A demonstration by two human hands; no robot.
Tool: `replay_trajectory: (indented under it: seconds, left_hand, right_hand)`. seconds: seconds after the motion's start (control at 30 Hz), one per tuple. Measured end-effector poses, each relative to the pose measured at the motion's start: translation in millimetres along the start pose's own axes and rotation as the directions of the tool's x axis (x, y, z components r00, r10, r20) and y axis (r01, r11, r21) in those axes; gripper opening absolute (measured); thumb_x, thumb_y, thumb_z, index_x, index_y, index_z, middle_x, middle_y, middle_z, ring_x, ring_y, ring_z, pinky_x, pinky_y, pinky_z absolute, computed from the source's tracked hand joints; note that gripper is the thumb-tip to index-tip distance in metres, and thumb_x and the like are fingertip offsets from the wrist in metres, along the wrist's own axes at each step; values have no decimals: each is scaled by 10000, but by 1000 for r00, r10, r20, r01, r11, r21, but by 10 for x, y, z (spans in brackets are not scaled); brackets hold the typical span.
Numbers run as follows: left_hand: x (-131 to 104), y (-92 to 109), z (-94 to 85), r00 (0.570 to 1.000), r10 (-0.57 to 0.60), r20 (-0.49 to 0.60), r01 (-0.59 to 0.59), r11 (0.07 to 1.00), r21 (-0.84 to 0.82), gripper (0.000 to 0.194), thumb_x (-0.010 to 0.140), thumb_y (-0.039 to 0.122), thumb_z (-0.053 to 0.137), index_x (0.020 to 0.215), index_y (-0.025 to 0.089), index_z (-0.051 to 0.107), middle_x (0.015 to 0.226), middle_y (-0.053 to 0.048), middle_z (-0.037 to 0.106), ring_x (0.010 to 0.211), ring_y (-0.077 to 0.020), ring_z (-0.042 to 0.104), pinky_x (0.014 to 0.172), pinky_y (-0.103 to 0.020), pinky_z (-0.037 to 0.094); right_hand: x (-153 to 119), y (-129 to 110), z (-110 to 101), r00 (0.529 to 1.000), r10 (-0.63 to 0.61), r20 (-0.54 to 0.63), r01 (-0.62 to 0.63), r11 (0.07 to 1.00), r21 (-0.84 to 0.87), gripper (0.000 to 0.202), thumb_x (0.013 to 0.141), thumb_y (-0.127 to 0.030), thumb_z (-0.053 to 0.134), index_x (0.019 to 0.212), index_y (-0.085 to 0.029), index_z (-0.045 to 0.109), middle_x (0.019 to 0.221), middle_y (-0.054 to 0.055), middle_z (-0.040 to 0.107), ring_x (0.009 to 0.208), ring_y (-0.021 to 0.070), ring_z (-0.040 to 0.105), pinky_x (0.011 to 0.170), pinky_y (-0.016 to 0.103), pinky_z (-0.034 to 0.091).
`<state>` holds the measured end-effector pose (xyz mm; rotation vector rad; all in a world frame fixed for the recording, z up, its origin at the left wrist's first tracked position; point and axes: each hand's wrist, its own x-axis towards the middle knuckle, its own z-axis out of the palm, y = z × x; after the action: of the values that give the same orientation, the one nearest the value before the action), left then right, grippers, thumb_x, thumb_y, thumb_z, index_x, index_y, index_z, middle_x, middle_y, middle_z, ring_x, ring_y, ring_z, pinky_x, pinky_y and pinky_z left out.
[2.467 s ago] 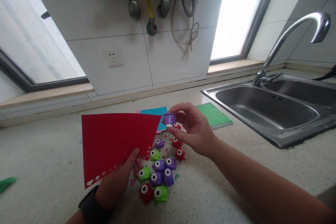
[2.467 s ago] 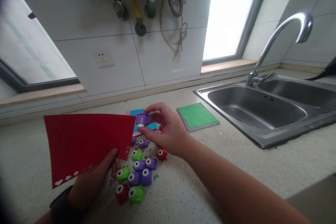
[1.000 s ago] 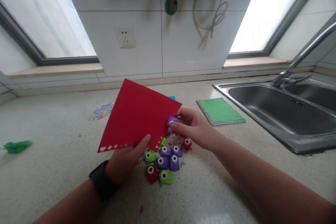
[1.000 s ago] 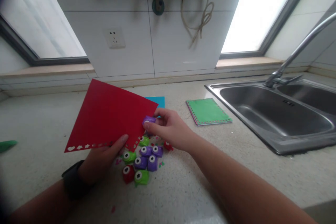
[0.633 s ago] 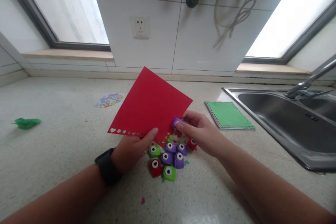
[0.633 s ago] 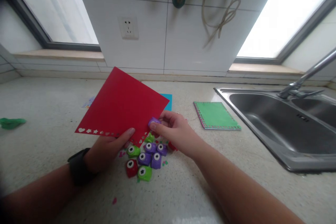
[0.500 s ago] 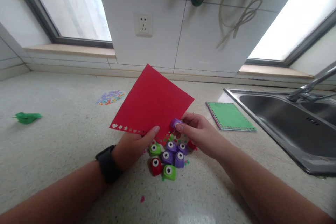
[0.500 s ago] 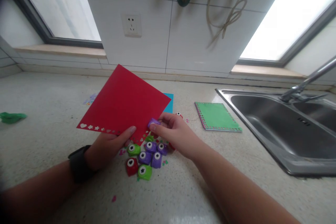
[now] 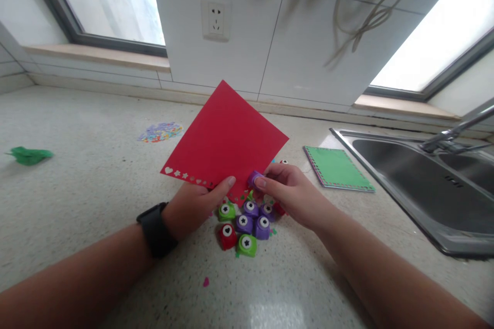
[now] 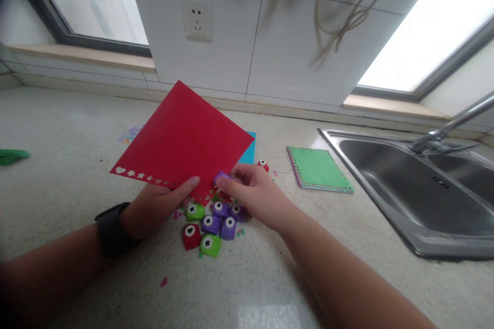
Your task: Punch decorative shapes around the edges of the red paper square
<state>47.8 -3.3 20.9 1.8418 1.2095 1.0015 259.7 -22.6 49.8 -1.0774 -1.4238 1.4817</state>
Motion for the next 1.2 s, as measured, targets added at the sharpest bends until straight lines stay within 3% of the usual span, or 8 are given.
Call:
replay_trajectory:
  seconds: [0.17,0.37,0.8,1.2]
  left_hand:
    - [5,-3,-1,1000,17,-9,-17,1000,3,359,889,421,571,561,275,570,499,26,644,567,-193,671,715,-325,602]
    - [1,-11,-4,1000,17,-22,-17,999,32,377,870,417,587,524,280,529,470,36,615,512,-185,636,708,-330,603]
    - [17,-11,10,999,3,-43,-3,1000,3,335,862,428,588,567,271,574,606,-2,713,691,-217,709,910,-383,577]
    - [13,-10,6,1000,-3,-29,3,1000,-20,345,873,412,589,559,272,568,526,16,660,664,-209,700,849,-359,591]
  right_hand:
    - [15,22,10,1000,-4,-16,4,1000,9,302,832,-425,776,957,-152,741,847,56,706,671,127,585,601,261,460]
    - [26,42,17,999,-23,-26,23,1000,-1,300,814,-443,786,893,-160,727,770,36,682,645,129,578,589,261,469]
    - [20,16,26,1000,-6,-16,5,1000,-28,324,816,-460,775,894,-150,720,725,31,661,609,122,555,522,249,412]
    - [30,36,22,1000,3,-23,-4,999,-35,347,790,-470,797,903,-149,726,777,48,676,645,137,566,557,264,435]
